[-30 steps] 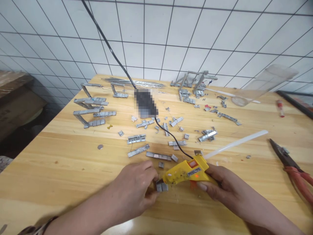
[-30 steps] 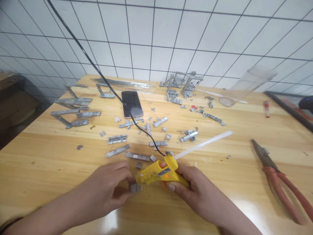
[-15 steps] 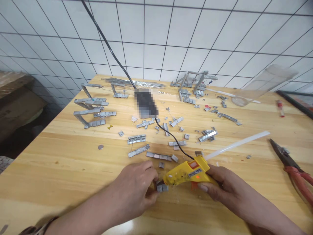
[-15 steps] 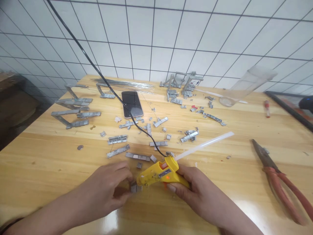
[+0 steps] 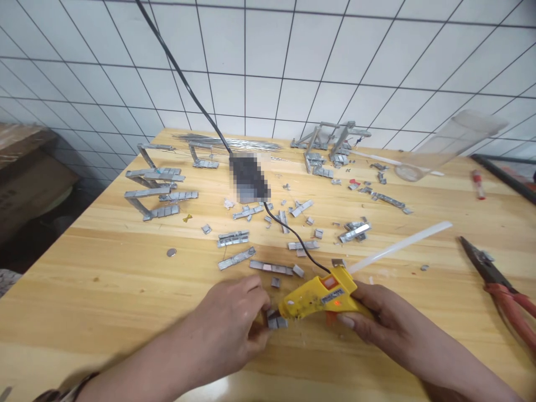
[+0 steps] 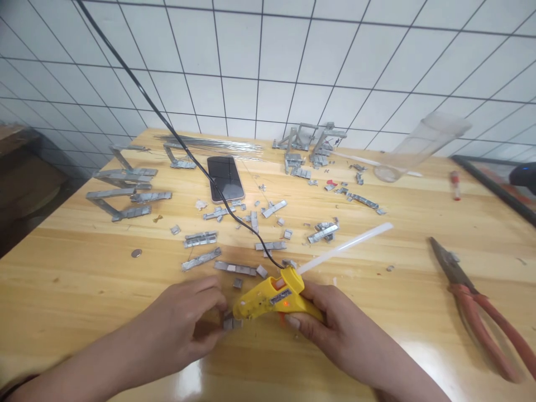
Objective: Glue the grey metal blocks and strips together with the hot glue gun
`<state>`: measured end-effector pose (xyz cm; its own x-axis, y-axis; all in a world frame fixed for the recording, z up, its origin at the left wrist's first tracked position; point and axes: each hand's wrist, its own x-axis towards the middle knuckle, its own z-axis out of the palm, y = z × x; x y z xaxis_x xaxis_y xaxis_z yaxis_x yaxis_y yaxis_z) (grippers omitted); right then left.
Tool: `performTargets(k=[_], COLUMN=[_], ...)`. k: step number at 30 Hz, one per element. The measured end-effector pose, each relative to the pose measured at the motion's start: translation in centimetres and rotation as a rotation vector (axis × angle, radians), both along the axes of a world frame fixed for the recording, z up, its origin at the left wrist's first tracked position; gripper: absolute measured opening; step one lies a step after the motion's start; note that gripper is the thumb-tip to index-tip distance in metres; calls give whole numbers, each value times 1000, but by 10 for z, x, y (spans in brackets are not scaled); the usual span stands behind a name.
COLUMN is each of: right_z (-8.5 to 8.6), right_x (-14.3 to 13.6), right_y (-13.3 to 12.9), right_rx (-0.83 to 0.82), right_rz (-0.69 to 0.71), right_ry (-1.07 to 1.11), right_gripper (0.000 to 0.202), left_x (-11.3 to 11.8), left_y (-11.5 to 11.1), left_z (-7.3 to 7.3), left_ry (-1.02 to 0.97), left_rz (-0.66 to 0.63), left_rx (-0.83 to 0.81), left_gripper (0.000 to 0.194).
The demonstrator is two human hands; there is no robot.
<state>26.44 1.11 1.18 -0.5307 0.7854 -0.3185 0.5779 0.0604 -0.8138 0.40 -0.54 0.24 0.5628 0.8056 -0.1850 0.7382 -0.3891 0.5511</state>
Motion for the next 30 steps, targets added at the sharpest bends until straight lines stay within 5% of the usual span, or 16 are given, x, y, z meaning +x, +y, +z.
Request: performTargets(k=[19,30], right_z=[3,0], right_x=[7,8], right_y=[0,0], right_rx=[110,39], right_rz=[-34,-76], right_ry=[-94,-66], right_gripper=[25,29], left_x=[1,1], left_y=[1,1], left_z=[0,-1], left_ry=[5,4], left_rz=[-5,-16], left_rx=[12,26], left_gripper=[9,7])
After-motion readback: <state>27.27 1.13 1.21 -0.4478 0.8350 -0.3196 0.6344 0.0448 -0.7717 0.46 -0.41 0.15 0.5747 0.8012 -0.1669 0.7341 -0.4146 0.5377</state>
